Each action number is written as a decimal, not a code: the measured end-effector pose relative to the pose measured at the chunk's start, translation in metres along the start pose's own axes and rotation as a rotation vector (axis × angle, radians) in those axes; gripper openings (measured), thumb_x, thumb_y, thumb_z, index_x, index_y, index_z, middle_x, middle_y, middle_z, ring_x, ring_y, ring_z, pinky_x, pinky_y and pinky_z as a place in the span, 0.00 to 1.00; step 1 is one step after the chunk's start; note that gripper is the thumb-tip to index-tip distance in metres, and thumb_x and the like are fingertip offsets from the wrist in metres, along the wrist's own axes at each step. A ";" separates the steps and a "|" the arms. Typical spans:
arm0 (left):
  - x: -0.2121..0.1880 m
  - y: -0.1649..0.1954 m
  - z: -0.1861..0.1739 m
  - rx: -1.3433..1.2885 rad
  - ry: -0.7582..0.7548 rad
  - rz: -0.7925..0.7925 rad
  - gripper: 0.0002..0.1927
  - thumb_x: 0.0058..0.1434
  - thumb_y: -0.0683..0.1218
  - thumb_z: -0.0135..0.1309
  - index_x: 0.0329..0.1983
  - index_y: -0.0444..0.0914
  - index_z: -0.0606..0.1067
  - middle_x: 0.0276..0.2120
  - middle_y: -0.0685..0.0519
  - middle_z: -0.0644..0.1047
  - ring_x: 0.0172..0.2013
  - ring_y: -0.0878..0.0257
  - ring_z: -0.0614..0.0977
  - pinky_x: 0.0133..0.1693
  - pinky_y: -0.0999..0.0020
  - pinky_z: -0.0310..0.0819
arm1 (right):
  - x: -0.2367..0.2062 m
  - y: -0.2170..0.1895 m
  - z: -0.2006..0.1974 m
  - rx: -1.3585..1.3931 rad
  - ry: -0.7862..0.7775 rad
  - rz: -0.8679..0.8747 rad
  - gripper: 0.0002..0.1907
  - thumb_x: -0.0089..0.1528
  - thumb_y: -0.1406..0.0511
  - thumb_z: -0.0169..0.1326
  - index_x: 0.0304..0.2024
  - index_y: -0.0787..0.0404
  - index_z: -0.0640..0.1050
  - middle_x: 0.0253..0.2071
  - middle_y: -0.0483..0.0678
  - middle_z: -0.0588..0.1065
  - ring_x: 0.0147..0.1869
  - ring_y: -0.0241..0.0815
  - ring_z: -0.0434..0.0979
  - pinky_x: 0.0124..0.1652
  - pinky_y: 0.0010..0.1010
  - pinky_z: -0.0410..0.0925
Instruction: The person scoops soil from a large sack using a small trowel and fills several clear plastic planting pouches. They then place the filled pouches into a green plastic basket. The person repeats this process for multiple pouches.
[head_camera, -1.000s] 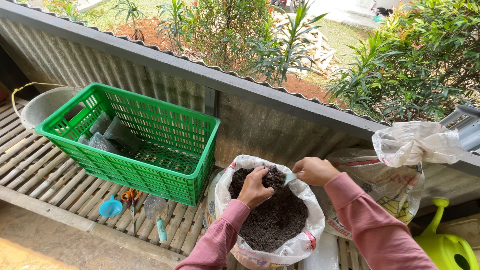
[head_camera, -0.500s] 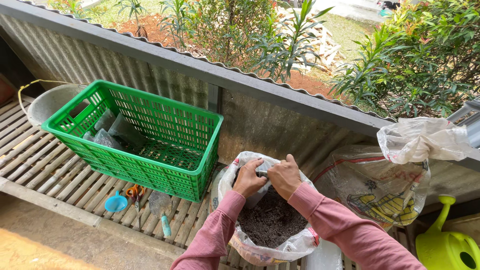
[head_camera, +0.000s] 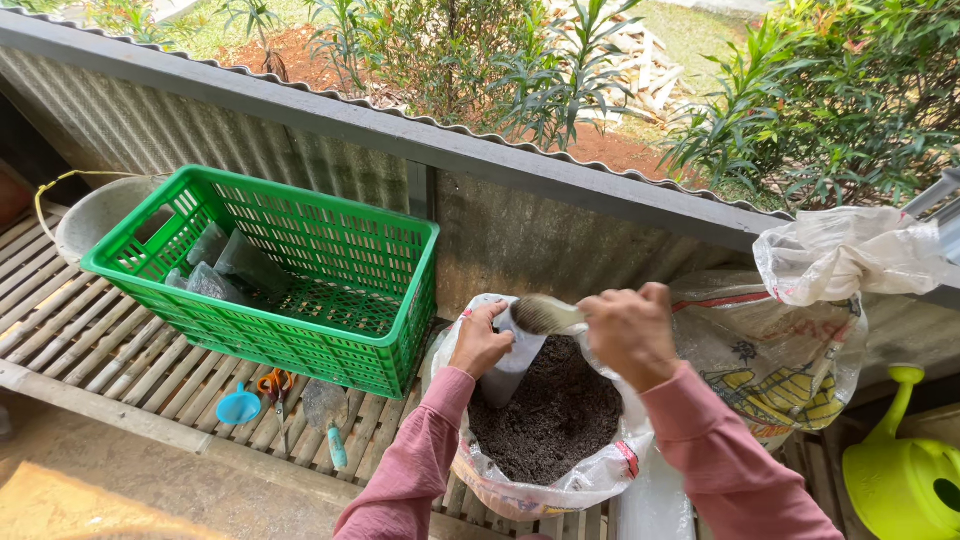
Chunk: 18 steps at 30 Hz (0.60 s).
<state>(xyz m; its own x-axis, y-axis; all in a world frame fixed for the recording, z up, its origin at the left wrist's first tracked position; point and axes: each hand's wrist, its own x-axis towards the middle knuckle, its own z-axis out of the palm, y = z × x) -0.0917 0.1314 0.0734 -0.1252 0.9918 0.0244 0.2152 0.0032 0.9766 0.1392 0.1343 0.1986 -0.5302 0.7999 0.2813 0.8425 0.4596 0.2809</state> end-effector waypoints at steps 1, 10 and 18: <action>0.000 0.000 0.000 0.013 0.004 -0.002 0.35 0.49 0.38 0.55 0.65 0.33 0.71 0.56 0.45 0.78 0.28 0.64 0.84 0.33 0.70 0.82 | -0.005 0.014 -0.004 0.095 0.038 0.077 0.09 0.64 0.59 0.53 0.39 0.41 0.85 0.28 0.36 0.80 0.30 0.34 0.75 0.47 0.38 0.55; -0.008 -0.001 -0.004 0.050 0.052 0.090 0.34 0.49 0.40 0.57 0.63 0.30 0.71 0.56 0.45 0.77 0.26 0.64 0.84 0.33 0.70 0.81 | -0.047 0.037 0.110 0.150 -0.638 0.187 0.13 0.61 0.56 0.54 0.47 0.33 0.83 0.41 0.38 0.82 0.46 0.38 0.79 0.56 0.41 0.55; -0.019 0.005 -0.014 0.063 0.058 0.045 0.34 0.49 0.40 0.57 0.63 0.30 0.72 0.53 0.43 0.80 0.25 0.64 0.84 0.32 0.69 0.80 | -0.087 -0.022 0.157 0.265 -0.506 -0.124 0.12 0.55 0.66 0.54 0.38 0.45 0.84 0.37 0.42 0.81 0.48 0.42 0.77 0.53 0.40 0.56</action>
<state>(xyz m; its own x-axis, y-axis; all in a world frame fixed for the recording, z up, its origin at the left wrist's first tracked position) -0.1019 0.1107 0.0813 -0.1693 0.9821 0.0819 0.2822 -0.0313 0.9588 0.1817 0.1155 0.0235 -0.5695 0.7889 -0.2306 0.8068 0.5902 0.0264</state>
